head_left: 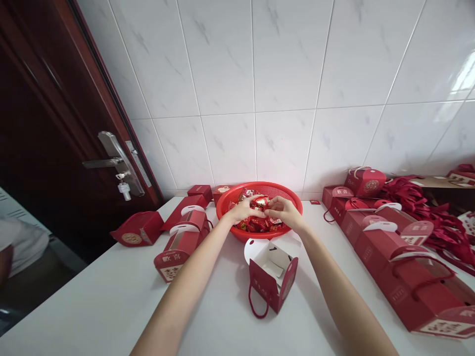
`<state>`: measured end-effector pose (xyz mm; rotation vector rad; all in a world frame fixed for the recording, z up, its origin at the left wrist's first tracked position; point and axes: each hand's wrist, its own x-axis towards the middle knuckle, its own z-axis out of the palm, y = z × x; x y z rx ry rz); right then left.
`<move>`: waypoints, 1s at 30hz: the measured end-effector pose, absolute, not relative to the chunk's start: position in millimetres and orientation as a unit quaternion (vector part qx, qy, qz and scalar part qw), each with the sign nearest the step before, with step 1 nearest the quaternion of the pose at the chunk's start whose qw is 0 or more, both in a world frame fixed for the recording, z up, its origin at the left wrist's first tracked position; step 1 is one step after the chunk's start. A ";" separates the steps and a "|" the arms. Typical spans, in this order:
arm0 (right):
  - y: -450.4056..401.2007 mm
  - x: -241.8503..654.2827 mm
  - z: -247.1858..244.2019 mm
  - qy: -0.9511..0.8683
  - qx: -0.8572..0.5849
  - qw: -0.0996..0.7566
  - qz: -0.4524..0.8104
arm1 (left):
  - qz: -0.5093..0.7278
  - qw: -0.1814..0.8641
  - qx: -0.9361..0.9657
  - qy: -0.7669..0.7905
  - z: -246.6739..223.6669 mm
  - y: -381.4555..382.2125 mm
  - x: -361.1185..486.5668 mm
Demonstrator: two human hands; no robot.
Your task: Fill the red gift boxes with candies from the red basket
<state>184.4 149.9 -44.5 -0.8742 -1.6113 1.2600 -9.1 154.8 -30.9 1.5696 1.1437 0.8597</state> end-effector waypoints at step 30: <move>152.0 197.7 -40.3 -0.605 -0.296 0.448 0.588 | 0.460 0.394 0.680 0.413 -32.7 151.1 -12.7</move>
